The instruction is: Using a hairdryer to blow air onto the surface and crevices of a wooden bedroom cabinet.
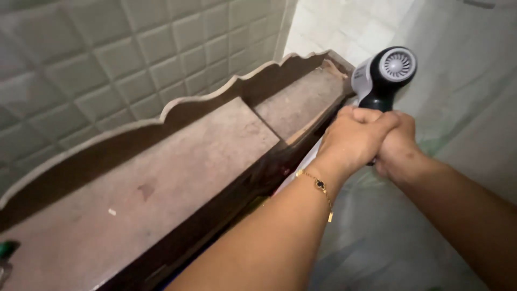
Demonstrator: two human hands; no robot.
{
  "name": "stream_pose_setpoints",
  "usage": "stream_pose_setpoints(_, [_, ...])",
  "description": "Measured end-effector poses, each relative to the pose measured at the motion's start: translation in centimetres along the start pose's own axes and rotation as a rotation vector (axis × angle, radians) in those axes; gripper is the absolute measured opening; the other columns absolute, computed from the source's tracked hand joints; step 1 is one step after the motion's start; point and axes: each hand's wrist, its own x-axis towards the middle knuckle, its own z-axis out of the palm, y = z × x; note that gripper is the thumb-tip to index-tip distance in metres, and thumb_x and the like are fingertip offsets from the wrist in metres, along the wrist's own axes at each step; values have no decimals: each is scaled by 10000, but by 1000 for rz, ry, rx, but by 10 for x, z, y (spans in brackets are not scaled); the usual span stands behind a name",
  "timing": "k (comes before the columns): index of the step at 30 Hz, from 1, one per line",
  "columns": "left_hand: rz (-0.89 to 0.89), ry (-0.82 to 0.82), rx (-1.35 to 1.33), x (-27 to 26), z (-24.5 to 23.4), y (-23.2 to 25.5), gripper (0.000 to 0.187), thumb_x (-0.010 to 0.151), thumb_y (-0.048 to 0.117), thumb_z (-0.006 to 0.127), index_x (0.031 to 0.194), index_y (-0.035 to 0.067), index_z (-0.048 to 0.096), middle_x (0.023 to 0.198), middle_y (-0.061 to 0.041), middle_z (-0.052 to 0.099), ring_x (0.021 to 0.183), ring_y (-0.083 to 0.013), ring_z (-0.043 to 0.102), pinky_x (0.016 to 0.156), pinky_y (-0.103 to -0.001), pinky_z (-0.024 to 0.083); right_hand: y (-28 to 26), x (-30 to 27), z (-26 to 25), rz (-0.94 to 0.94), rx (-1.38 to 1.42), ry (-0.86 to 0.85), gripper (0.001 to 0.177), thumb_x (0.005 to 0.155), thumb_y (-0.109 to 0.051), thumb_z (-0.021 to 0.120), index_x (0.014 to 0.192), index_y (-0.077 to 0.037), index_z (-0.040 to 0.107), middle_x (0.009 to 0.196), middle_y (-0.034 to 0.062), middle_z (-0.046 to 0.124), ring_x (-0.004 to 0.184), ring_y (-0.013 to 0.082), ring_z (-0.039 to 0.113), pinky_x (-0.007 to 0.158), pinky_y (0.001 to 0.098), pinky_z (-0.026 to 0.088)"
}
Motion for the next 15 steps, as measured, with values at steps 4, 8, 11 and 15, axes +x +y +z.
stream_pose_setpoints(4, [10, -38, 58, 2, 5, 10, 946, 654, 654, 688, 1334, 8, 569, 1205, -231, 714, 1121, -337, 698, 938, -410, 528, 12, 16, -21, 1, 135, -137, 194, 970, -126, 602, 979, 33, 712, 924, 87, 716, 762, 167, 685, 642, 313, 546])
stream_pose_setpoints(8, [-28, 37, 75, -4, -2, 17, 1011, 701, 663, 693, 1424, -5, 467, 1248, -250, 672, 1158, -359, 671, 971, -430, 513, -22, -5, -1, -62, 14, -253, 161, 978, -122, 621, 1044, 8, 688, 932, 87, 692, 787, 188, 669, 661, 345, 532])
stream_pose_setpoints(11, [-7, 38, 51, 10, -10, -4, 864, 750, 668, 658, 1321, 20, 658, 1226, -260, 717, 1152, -376, 692, 982, -436, 521, -17, 1, 28, 32, -62, -394, 334, 999, -268, 461, 1062, -9, 662, 934, 95, 707, 826, 178, 699, 712, 324, 564])
stream_pose_setpoints(15, [29, 12, 81, -2, -61, -21, 739, 788, 665, 639, 1240, 116, 841, 1225, -212, 773, 1156, -386, 697, 977, -460, 514, 9, -6, 62, -106, -202, -670, 329, 904, -219, 455, 1098, -24, 634, 968, 76, 718, 886, 138, 708, 735, 273, 579])
